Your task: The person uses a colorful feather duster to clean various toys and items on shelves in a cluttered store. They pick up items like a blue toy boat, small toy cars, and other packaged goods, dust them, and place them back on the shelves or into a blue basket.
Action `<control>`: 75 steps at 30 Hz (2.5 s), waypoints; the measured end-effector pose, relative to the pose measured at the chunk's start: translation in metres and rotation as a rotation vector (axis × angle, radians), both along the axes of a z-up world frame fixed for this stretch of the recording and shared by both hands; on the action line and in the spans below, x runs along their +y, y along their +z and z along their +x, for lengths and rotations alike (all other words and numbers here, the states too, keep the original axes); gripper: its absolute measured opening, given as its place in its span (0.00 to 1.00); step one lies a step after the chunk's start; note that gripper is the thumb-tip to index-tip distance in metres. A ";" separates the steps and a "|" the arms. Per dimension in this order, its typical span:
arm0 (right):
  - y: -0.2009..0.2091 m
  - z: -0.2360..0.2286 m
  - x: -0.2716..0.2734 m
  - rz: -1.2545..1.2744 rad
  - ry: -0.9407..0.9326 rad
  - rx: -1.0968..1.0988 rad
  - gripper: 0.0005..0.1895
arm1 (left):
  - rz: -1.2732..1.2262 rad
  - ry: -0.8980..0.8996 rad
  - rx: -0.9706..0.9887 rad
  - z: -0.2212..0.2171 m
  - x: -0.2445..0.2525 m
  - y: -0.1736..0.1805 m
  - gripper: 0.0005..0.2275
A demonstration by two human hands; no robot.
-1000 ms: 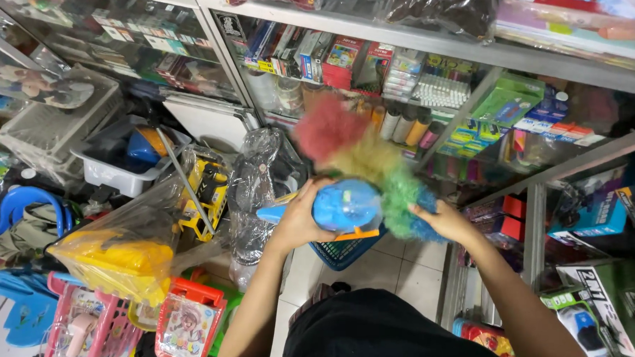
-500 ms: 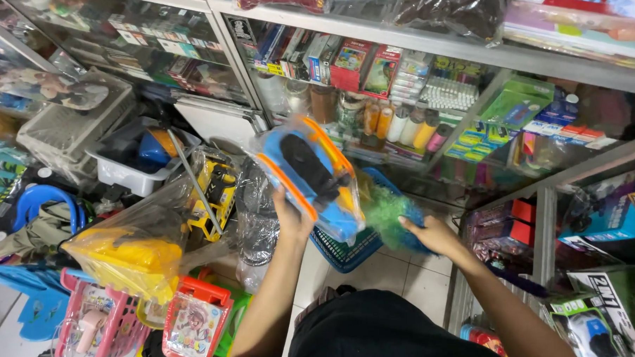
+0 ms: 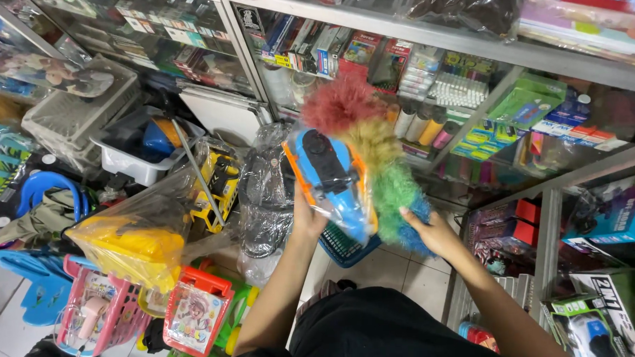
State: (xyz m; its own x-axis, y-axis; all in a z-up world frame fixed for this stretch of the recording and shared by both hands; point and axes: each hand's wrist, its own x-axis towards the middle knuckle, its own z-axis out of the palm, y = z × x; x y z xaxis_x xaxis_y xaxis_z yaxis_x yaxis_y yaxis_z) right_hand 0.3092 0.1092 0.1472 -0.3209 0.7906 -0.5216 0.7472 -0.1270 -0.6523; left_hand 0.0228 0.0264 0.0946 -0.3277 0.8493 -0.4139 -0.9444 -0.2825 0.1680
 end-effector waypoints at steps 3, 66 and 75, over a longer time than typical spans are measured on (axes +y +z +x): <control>0.018 0.006 -0.005 0.036 0.014 0.089 0.41 | 0.085 -0.022 0.053 0.023 -0.026 0.123 0.38; -0.021 0.206 -0.246 0.280 -0.739 -0.516 0.33 | -0.069 -0.916 0.130 0.201 0.122 -0.049 0.14; 0.082 0.281 -0.296 0.965 -1.147 -0.654 0.31 | -0.246 -1.000 0.178 0.259 0.104 -0.024 0.14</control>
State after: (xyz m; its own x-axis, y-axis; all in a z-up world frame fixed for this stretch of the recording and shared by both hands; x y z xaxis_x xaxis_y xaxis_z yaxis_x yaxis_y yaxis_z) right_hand 0.5902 -0.1872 0.2294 0.6945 0.5404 0.4750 0.7194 -0.5347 -0.4435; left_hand 0.2822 0.1306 0.0710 0.4052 0.6654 -0.6270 -0.6847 0.6753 0.2742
